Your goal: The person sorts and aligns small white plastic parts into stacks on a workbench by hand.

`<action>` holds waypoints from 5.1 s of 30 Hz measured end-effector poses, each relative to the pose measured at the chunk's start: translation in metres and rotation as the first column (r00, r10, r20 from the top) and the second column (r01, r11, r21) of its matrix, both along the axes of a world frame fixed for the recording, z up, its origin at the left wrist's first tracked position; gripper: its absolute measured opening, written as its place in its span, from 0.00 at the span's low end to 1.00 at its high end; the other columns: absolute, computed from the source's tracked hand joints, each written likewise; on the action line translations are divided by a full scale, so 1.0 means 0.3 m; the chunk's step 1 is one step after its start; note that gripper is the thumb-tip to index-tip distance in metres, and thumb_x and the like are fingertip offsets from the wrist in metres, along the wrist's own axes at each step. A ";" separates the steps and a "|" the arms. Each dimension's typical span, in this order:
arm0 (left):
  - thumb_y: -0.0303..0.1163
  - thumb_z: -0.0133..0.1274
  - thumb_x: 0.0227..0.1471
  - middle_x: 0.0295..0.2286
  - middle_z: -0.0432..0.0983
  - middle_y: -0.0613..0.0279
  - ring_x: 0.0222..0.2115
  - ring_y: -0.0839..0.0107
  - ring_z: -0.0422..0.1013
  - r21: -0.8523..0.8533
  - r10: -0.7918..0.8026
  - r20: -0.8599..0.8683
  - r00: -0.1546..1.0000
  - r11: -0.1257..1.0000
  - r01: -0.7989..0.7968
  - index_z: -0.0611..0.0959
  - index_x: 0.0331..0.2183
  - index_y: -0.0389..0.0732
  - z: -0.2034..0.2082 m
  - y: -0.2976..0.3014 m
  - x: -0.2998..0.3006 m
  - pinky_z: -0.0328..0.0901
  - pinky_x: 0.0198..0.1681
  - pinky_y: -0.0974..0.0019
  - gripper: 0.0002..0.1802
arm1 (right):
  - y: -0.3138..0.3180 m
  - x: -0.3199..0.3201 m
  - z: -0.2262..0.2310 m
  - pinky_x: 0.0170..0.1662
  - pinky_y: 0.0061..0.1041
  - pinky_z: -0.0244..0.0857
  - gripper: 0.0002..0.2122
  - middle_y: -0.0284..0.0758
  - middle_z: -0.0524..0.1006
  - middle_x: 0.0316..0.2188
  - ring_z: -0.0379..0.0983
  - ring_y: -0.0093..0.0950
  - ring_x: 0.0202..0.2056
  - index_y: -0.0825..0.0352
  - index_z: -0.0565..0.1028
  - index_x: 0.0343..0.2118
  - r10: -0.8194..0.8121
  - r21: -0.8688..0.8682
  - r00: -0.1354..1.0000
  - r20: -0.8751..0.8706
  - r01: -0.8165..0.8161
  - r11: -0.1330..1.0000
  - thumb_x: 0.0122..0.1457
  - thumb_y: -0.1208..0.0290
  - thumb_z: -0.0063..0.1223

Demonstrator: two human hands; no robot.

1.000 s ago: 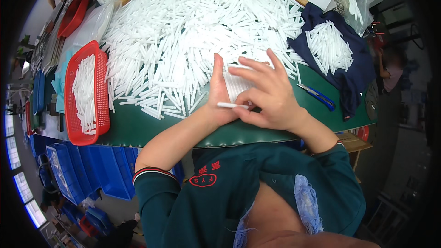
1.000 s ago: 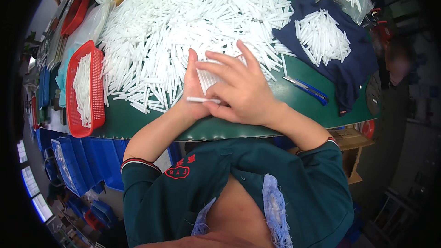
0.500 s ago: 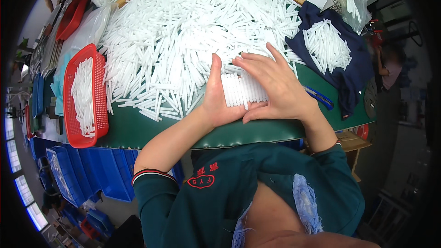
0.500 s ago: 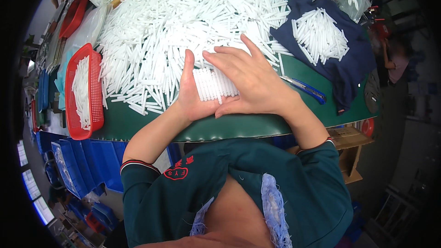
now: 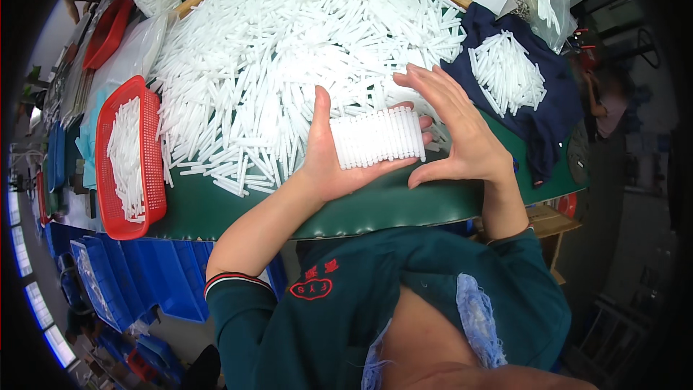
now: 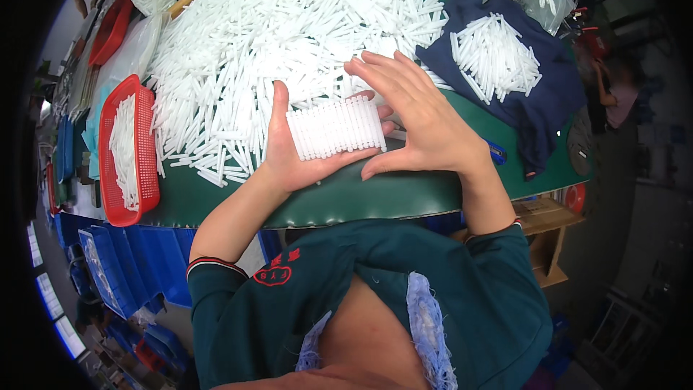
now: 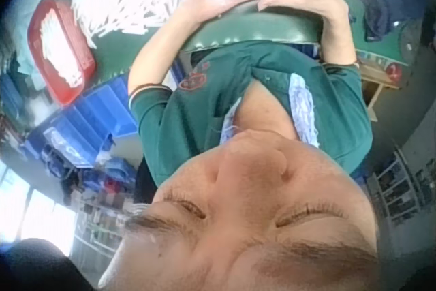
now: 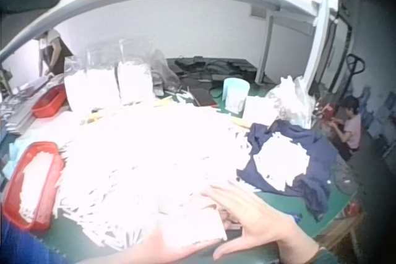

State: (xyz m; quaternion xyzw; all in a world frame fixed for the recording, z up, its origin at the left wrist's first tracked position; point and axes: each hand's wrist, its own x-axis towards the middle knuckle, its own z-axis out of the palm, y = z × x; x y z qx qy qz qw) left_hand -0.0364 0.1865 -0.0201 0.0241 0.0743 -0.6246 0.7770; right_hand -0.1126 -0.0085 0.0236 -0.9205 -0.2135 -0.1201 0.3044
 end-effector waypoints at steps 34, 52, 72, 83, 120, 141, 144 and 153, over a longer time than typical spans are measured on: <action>0.80 0.29 0.41 0.58 0.54 0.45 0.59 0.47 0.52 -0.083 0.039 -0.045 0.998 0.996 -0.043 0.54 0.61 0.40 -0.029 0.016 0.011 0.46 0.61 0.45 0.60 | 0.005 0.010 -0.060 0.55 0.37 0.58 0.42 0.40 0.72 0.49 0.66 0.40 0.52 0.68 0.58 0.60 0.045 0.145 0.996 -0.081 -0.033 0.989 0.41 0.60 0.66; 0.77 0.31 0.45 0.59 0.52 0.50 0.61 0.49 0.48 0.095 0.053 0.042 0.998 0.994 -0.057 0.55 0.60 0.41 -0.010 0.000 -0.014 0.43 0.62 0.44 0.56 | 0.051 0.005 -0.077 0.60 0.47 0.50 0.36 0.36 0.70 0.52 0.65 0.35 0.54 0.65 0.65 0.55 0.020 -0.009 0.996 0.090 -0.019 1.000 0.43 0.55 0.64; 0.79 0.28 0.42 0.55 0.59 0.51 0.56 0.54 0.58 0.261 0.029 0.183 0.983 0.962 -0.077 0.61 0.58 0.43 -0.022 -0.020 -0.032 0.55 0.57 0.44 0.56 | 0.148 0.001 -0.093 0.61 0.52 0.42 0.36 0.34 0.74 0.45 0.71 0.31 0.47 0.64 0.67 0.54 -0.031 -0.073 0.973 0.229 0.049 0.996 0.41 0.54 0.63; 0.78 0.28 0.45 0.54 0.62 0.50 0.56 0.55 0.59 0.238 -0.011 0.315 0.949 0.969 -0.068 0.64 0.56 0.45 0.002 -0.056 -0.051 0.54 0.58 0.47 0.52 | 0.187 -0.007 -0.097 0.61 0.51 0.45 0.34 0.38 0.72 0.45 0.70 0.34 0.45 0.69 0.69 0.51 -0.084 -0.142 0.983 0.163 0.108 0.984 0.41 0.53 0.63; 0.81 0.28 0.40 0.58 0.54 0.47 0.60 0.53 0.51 -0.089 0.039 0.016 0.999 0.995 -0.038 0.55 0.60 0.38 -0.007 -0.016 -0.004 0.45 0.62 0.46 0.62 | 0.021 -0.001 -0.091 0.60 0.46 0.48 0.25 0.36 0.76 0.43 0.71 0.35 0.48 0.64 0.68 0.48 -0.148 0.082 0.926 0.347 0.127 0.988 0.45 0.70 0.62; 0.82 0.28 0.39 0.58 0.54 0.48 0.59 0.47 0.52 -0.096 0.012 0.026 1.000 0.995 -0.010 0.53 0.61 0.40 -0.037 0.008 0.009 0.47 0.61 0.46 0.62 | 0.024 0.010 -0.084 0.60 0.48 0.49 0.48 0.41 0.73 0.49 0.67 0.39 0.54 0.68 0.52 0.61 0.025 0.030 0.988 0.153 -0.030 0.999 0.39 0.54 0.68; 0.80 0.29 0.41 0.58 0.54 0.50 0.59 0.50 0.52 -0.245 -0.056 -0.118 0.991 0.969 0.025 0.55 0.61 0.41 -0.059 0.016 -0.002 0.46 0.61 0.46 0.60 | 0.040 0.007 -0.086 0.60 0.46 0.51 0.42 0.37 0.73 0.49 0.68 0.37 0.51 0.68 0.57 0.59 0.049 -0.007 0.990 0.134 -0.049 0.999 0.42 0.57 0.66; 0.76 0.30 0.46 0.57 0.56 0.50 0.59 0.51 0.53 0.130 0.025 0.118 0.993 0.991 -0.040 0.57 0.59 0.41 -0.024 -0.018 -0.024 0.49 0.61 0.46 0.54 | 0.070 0.004 -0.088 0.59 0.44 0.52 0.38 0.37 0.74 0.45 0.71 0.33 0.47 0.68 0.63 0.56 0.049 -0.050 0.981 0.190 -0.040 0.998 0.43 0.56 0.64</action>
